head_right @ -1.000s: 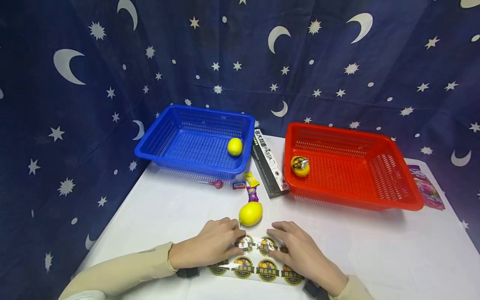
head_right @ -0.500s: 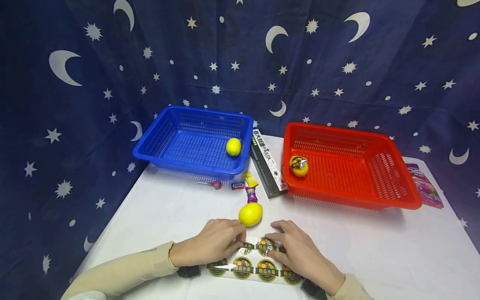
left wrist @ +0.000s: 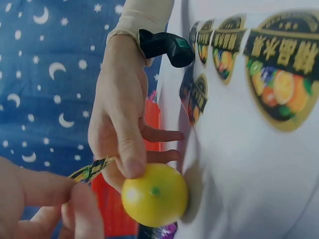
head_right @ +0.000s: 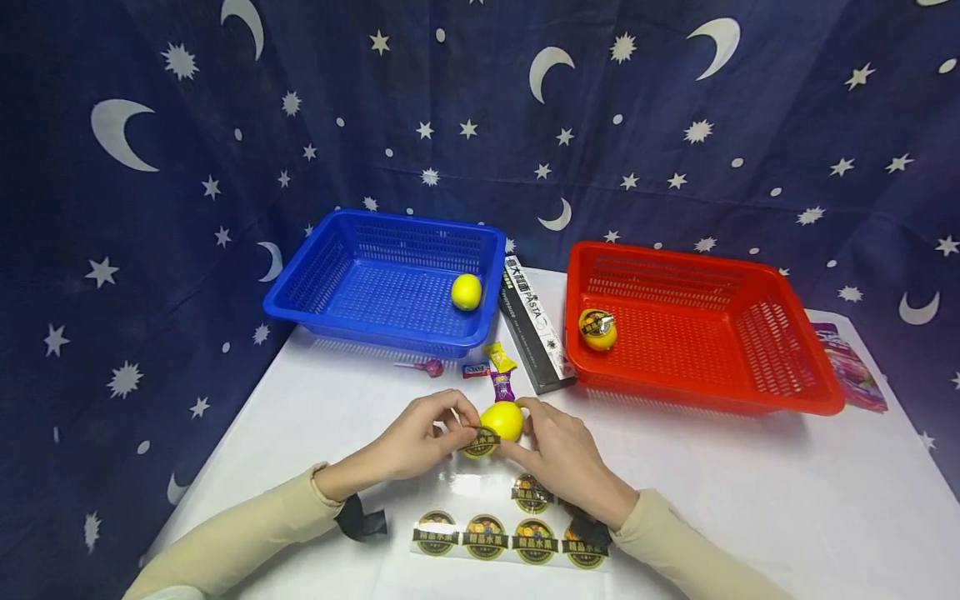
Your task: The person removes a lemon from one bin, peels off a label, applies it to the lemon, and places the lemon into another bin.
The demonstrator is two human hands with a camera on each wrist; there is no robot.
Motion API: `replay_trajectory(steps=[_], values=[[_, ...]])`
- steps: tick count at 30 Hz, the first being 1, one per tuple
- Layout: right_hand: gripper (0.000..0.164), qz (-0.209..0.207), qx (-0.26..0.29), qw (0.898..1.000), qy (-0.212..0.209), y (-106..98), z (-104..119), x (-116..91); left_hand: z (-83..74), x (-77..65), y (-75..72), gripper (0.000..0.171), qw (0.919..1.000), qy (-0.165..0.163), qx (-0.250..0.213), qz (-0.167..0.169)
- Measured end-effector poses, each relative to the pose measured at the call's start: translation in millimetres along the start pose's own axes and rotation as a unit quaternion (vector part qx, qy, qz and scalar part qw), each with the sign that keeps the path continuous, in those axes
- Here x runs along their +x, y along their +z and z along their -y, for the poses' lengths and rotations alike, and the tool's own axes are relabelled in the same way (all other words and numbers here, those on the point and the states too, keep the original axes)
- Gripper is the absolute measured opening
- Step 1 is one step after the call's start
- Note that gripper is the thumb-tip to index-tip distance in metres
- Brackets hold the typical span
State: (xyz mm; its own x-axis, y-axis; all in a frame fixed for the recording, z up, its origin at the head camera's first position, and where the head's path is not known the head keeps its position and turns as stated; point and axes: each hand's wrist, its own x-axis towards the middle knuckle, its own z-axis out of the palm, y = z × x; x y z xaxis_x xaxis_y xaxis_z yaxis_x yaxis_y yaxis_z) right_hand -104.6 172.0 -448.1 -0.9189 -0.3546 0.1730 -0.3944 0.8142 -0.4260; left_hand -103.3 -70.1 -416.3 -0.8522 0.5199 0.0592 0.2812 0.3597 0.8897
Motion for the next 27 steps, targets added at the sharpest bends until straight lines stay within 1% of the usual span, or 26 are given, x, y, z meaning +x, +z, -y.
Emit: replay_trajectory(steps=[3, 5, 7, 9, 12, 14, 16, 18, 20, 23, 27], values=[[0.064, 0.002, -0.017, 1.000, -0.014, 3.1, 1.2, 6.2, 6.7, 5.1, -1.3, 0.010, 0.9971, -0.034, -0.063, -0.026], [0.064, 0.011, -0.011, 1.000, -0.024, 2.8, 1.0, 9.2, 10.3, 9.0, -1.0, 0.014, 0.9935, -0.053, -0.093, -0.039], [0.065, 0.024, 0.002, 0.999, -0.038, 1.7, 0.2, 11.4, 13.1, 13.4, -0.1, 0.017, 0.9901, -0.067, -0.112, -0.050], [0.065, 0.036, 0.022, 0.998, -0.046, 0.4, -0.5, 12.9, 15.6, 18.2, 1.7, 0.019, 0.9876, -0.073, -0.127, -0.057], [0.064, 0.043, 0.043, 0.997, -0.050, -1.0, -0.8, 14.7, 19.3, 25.1, 5.4, 0.021, 0.9877, -0.066, -0.128, -0.062], [0.064, 0.043, 0.050, 0.996, -0.051, -1.0, -0.5, 15.4, 22.7, 29.1, 8.3, 0.021, 0.9902, -0.056, -0.111, -0.063], [0.067, 0.043, 0.053, 0.996, -0.052, -0.5, 0.2, 16.0, 25.5, 31.7, 10.3, 0.020, 0.9934, -0.044, -0.081, -0.068], [0.070, 0.043, 0.050, 0.996, -0.054, 0.3, 0.3, 16.1, 27.4, 32.8, 11.1, 0.020, 0.9960, -0.025, -0.037, -0.078], [0.073, 0.044, 0.050, 0.996, -0.055, 0.8, 0.5, 16.3, 28.0, 32.7, 11.0, 0.022, 0.9959, -0.007, 0.016, -0.089], [0.075, 0.047, 0.052, 0.996, -0.053, 0.6, -0.2, 16.5, 27.6, 32.4, 10.2, 0.025, 0.9897, 0.027, 0.095, -0.103], [0.075, 0.057, 0.058, 0.995, -0.054, -2.5, -1.8, 17.5, 26.1, 31.8, 10.8, 0.022, 0.9780, 0.063, 0.166, -0.109]])
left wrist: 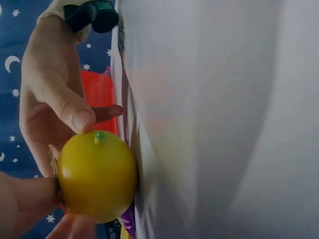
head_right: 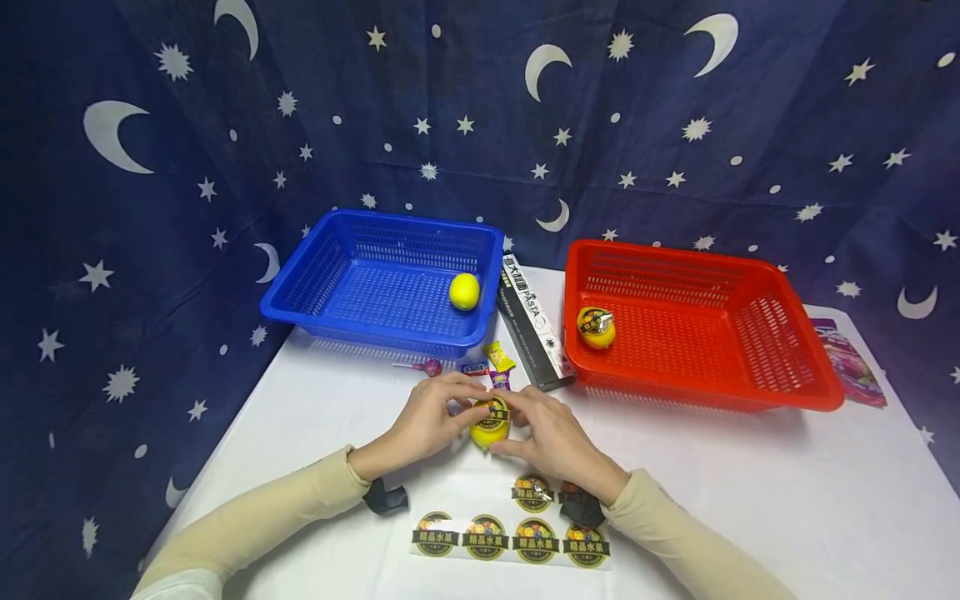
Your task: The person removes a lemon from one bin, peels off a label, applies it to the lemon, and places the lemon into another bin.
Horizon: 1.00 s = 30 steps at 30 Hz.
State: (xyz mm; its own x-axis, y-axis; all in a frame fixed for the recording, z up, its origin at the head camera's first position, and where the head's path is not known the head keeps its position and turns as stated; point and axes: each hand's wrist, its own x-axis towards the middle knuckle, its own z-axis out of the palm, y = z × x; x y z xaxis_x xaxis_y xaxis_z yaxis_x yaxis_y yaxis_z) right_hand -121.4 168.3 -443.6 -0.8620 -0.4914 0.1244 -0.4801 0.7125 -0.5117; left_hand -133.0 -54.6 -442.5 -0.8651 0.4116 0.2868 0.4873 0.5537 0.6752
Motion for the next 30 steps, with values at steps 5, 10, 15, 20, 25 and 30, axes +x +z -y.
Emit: replay_trajectory(steps=[5, 10, 15, 20, 25, 30], values=[[0.073, -0.019, 0.049, 0.999, -0.003, -7.0, -0.9, 0.7, -1.9, -0.1, 1.5, 0.019, 0.9991, 0.024, 0.036, -0.003], [0.036, -0.071, 0.094, 0.993, -0.028, -5.8, -1.1, 7.4, -1.2, 0.2, 1.1, 0.021, 0.9989, 0.029, 0.036, -0.009], [0.019, -0.102, 0.092, 0.990, -0.027, -0.5, -3.5, 10.2, 2.1, -1.8, -1.3, 0.025, 0.9998, 0.018, 0.009, 0.006], [0.017, -0.083, 0.112, 0.990, -0.016, -0.3, -6.8, 9.9, 4.6, -5.1, -2.9, 0.028, 0.9995, 0.009, -0.015, 0.028], [0.016, -0.061, 0.116, 0.991, -0.014, -1.7, -7.3, 9.4, 5.3, -5.1, -1.7, 0.025, 0.9992, -0.009, -0.028, 0.026], [0.013, -0.059, 0.133, 0.989, 0.007, -0.6, -6.3, 7.9, 6.2, -5.1, 0.2, 0.022, 0.9991, -0.020, -0.033, 0.020]])
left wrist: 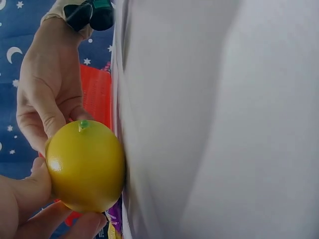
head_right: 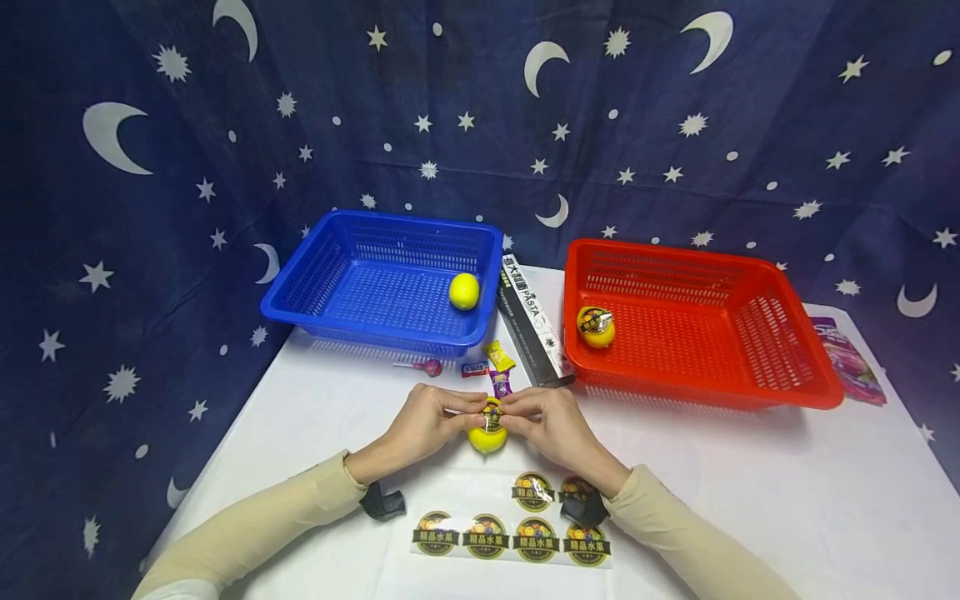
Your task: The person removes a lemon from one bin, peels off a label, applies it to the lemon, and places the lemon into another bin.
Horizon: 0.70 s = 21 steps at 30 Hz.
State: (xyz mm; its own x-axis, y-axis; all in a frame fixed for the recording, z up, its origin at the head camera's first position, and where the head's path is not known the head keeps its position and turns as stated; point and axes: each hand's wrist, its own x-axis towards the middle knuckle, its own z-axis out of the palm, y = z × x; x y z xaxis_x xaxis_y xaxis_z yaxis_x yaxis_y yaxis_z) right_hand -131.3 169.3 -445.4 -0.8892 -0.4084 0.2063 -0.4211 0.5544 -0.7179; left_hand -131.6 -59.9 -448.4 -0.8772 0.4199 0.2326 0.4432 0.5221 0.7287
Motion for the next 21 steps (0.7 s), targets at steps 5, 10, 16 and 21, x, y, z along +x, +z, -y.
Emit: replay_trajectory(steps=[5, 10, 16, 21], values=[[0.017, 0.006, 0.019, 1.000, 0.017, 1.0, 0.3, -0.7, 1.8, -1.6, 0.2, 0.022, 1.0000, 0.001, -0.002, -0.001], [0.043, 0.031, 0.065, 0.996, 0.060, 3.9, 3.5, -2.1, 3.0, -3.9, -0.3, 0.024, 1.0000, 0.001, 0.000, -0.008], [0.075, 0.055, -0.061, 0.997, 0.005, 14.8, 8.0, 1.2, -2.4, -8.4, -2.7, 0.024, 0.9999, 0.010, 0.007, -0.010], [0.073, 0.066, -0.073, 0.995, -0.004, 2.5, 11.3, 2.2, -11.9, -5.9, -9.9, 0.028, 0.9998, 0.017, -0.002, -0.012]])
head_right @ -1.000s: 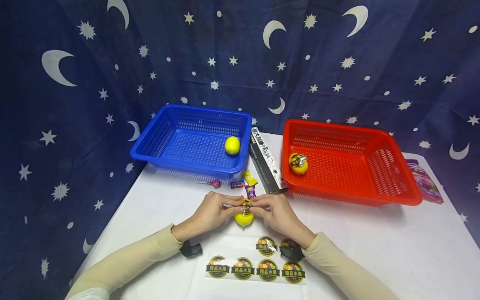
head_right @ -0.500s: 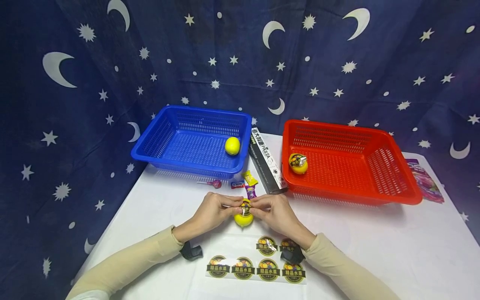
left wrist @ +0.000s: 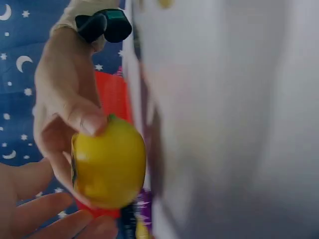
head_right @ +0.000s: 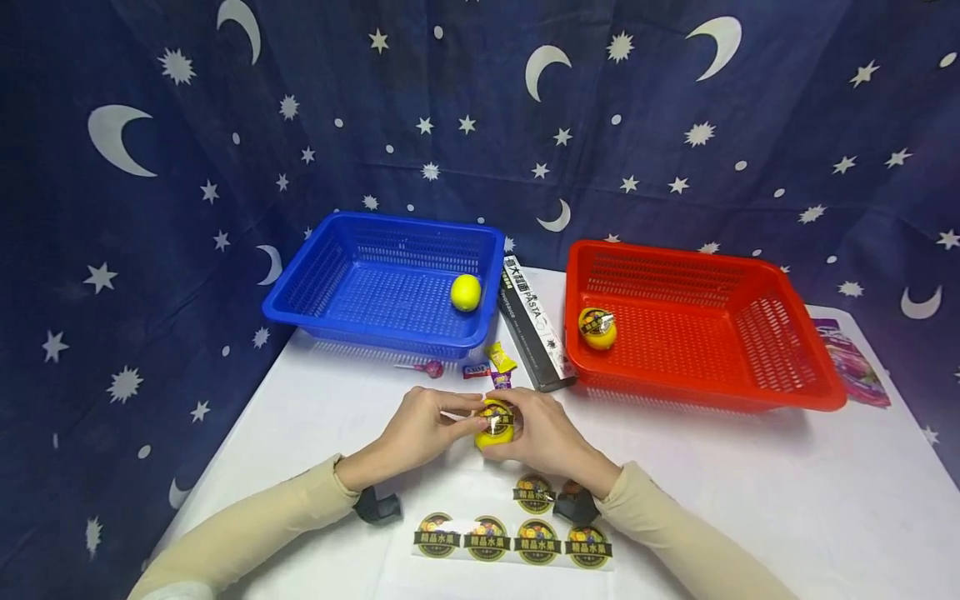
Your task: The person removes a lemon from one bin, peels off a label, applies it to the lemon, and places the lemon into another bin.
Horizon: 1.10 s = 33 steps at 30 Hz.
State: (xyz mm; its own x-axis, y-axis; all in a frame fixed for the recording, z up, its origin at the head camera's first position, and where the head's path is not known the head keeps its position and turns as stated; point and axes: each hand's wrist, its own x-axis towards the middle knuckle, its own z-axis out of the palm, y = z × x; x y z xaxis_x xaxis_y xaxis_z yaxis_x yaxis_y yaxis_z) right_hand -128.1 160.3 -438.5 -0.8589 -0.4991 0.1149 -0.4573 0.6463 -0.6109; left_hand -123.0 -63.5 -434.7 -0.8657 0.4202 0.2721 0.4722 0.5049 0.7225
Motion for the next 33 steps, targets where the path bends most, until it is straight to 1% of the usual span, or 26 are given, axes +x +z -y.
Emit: replay_trajectory(steps=[3, 5, 7, 9, 10, 12, 14, 16, 17, 19, 21, 25, 28, 30, 33], values=[[0.072, 0.011, 0.034, 0.999, -0.001, -26.7, -0.4, -6.3, -9.5, 8.6, -6.5, 0.031, 0.9995, 0.007, -0.021, -0.022], [0.072, 0.018, 0.050, 0.999, -0.008, -55.2, -1.1, -13.8, -18.2, 18.4, -7.0, 0.033, 0.9989, 0.018, -0.030, -0.032], [0.071, 0.015, 0.035, 0.999, -0.016, -88.5, -2.8, -21.1, -27.6, 29.8, -3.9, 0.034, 0.9988, 0.033, -0.019, -0.030], [0.070, 0.006, 0.001, 1.000, -0.011, -123.6, -7.5, -24.7, -36.4, 42.2, 2.0, 0.035, 0.9981, 0.054, 0.015, -0.025], [0.070, 0.004, -0.017, 1.000, -0.001, -141.3, -11.9, -24.4, -40.4, 48.8, 5.6, 0.037, 0.9967, 0.068, 0.038, -0.023], [0.070, 0.005, -0.041, 0.999, 0.028, -173.5, -25.2, -18.0, -47.2, 62.3, 13.4, 0.040, 0.9905, 0.089, 0.101, -0.030], [0.071, 0.010, -0.054, 0.996, 0.071, -199.1, -44.0, -6.3, -52.8, 74.8, 21.0, 0.043, 0.9831, 0.093, 0.153, -0.039], [0.073, 0.024, -0.063, 0.992, 0.106, -216.5, -66.4, 8.4, -56.7, 85.0, 28.2, 0.045, 0.9750, 0.082, 0.201, -0.047], [0.074, 0.031, -0.066, 0.990, 0.121, -221.4, -77.8, 15.5, -57.7, 89.2, 31.8, 0.046, 0.9713, 0.074, 0.221, -0.047], [0.073, 0.049, -0.066, 0.987, 0.141, -224.9, -100.4, 28.5, -58.3, 96.1, 38.4, 0.047, 0.9661, 0.062, 0.247, -0.040], [0.072, 0.075, -0.062, 0.984, 0.146, -222.3, -120.4, 38.6, -57.4, 100.6, 44.7, 0.047, 0.9614, 0.056, 0.268, -0.030], [0.071, 0.128, -0.054, 0.979, 0.152, -208.5, -148.0, 47.5, -53.7, 104.2, 53.8, 0.042, 0.9568, 0.069, 0.282, -0.021], [0.072, 0.155, -0.054, 0.973, 0.162, -199.5, -158.3, 47.7, -51.1, 106.3, 57.6, 0.039, 0.9565, 0.083, 0.278, -0.029], [0.072, 0.163, -0.053, 0.971, 0.167, -195.5, -161.3, 47.7, -50.1, 107.6, 58.3, 0.038, 0.9569, 0.091, 0.273, -0.039], [0.070, 0.163, -0.052, 0.971, 0.166, -191.5, -161.7, 48.7, -48.3, 108.7, 58.3, 0.037, 0.9569, 0.095, 0.271, -0.046]])
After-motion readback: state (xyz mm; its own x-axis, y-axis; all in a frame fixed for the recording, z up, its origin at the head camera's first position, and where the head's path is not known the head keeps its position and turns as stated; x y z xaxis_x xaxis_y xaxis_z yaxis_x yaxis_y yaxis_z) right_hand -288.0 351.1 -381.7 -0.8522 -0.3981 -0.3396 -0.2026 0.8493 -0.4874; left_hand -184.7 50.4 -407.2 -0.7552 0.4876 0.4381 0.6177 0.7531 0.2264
